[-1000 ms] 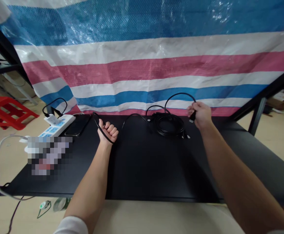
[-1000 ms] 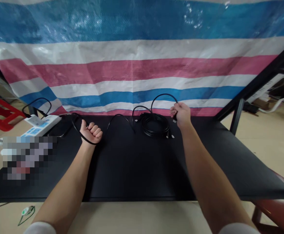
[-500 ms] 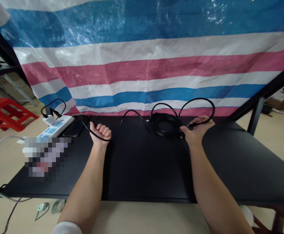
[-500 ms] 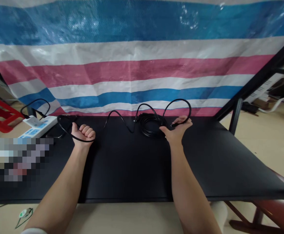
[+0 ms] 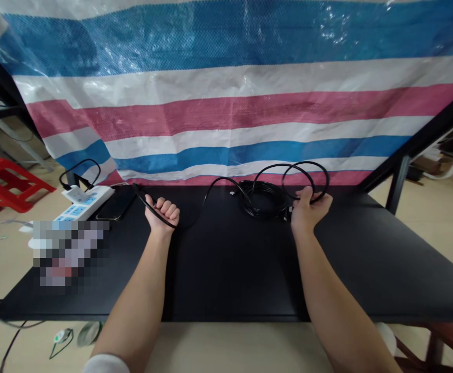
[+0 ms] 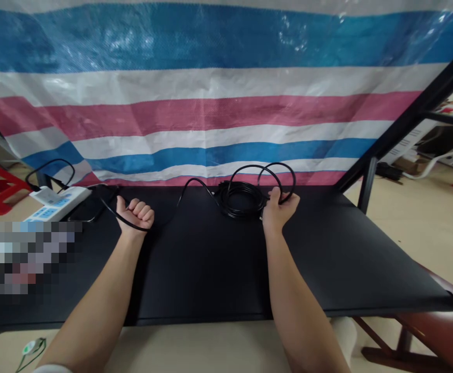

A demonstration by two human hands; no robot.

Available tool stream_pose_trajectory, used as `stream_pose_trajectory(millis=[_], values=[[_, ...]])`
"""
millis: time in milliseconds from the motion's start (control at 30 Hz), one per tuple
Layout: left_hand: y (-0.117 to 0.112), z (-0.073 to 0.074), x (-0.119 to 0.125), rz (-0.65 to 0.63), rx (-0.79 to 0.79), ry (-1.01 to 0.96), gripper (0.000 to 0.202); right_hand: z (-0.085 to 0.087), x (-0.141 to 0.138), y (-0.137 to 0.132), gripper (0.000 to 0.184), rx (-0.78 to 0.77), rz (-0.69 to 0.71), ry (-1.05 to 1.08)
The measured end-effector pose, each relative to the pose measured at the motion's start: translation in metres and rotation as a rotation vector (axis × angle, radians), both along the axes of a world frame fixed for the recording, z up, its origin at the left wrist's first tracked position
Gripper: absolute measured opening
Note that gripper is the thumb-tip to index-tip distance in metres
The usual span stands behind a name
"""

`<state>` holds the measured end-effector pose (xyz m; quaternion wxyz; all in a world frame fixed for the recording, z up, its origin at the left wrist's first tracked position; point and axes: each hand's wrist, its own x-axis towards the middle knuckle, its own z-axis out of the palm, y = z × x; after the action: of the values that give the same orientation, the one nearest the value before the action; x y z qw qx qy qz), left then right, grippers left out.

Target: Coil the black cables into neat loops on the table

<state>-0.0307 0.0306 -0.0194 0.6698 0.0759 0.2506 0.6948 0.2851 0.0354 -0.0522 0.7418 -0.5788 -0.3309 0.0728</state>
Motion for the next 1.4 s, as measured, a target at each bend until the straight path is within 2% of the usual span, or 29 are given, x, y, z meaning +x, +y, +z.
stream_pose_trajectory(millis=[100,233,400,533,733,833,933,1067,1300,1400], values=[[0.005,0.007,0.009,0.003,-0.023,0.005,0.057,0.007,-0.014,-0.001,0.042,0.053,0.029,0.153],[0.013,0.018,0.017,-0.039,-0.006,0.024,0.057,0.014,-0.033,-0.002,0.048,0.053,0.208,0.26],[0.018,0.014,0.021,-0.044,-0.028,0.046,0.057,0.009,-0.048,0.001,0.054,0.071,0.347,0.299],[0.016,0.007,0.025,-0.045,-0.067,0.088,0.059,-0.001,-0.058,0.003,0.057,0.1,0.373,0.179],[0.012,0.004,0.03,-0.103,-0.125,0.105,0.059,-0.009,-0.074,-0.006,0.097,0.033,0.399,-0.179],[0.011,0.002,0.032,-0.114,-0.154,0.076,0.058,-0.009,-0.08,-0.01,0.106,-0.03,0.356,-0.29],[0.009,0.002,0.037,-0.134,-0.174,0.058,0.057,-0.007,-0.084,-0.012,0.1,-0.073,0.314,-0.317],[0.003,0.006,0.041,-0.164,-0.171,0.074,0.055,-0.004,-0.084,-0.01,0.088,-0.073,0.237,-0.219],[0.002,0.003,0.039,-0.119,-0.124,0.092,0.056,0.006,-0.06,0.003,0.061,0.025,0.104,0.136],[0.003,0.001,0.04,-0.112,-0.078,0.08,0.056,0.011,-0.046,0.011,0.054,0.071,0.123,0.34]])
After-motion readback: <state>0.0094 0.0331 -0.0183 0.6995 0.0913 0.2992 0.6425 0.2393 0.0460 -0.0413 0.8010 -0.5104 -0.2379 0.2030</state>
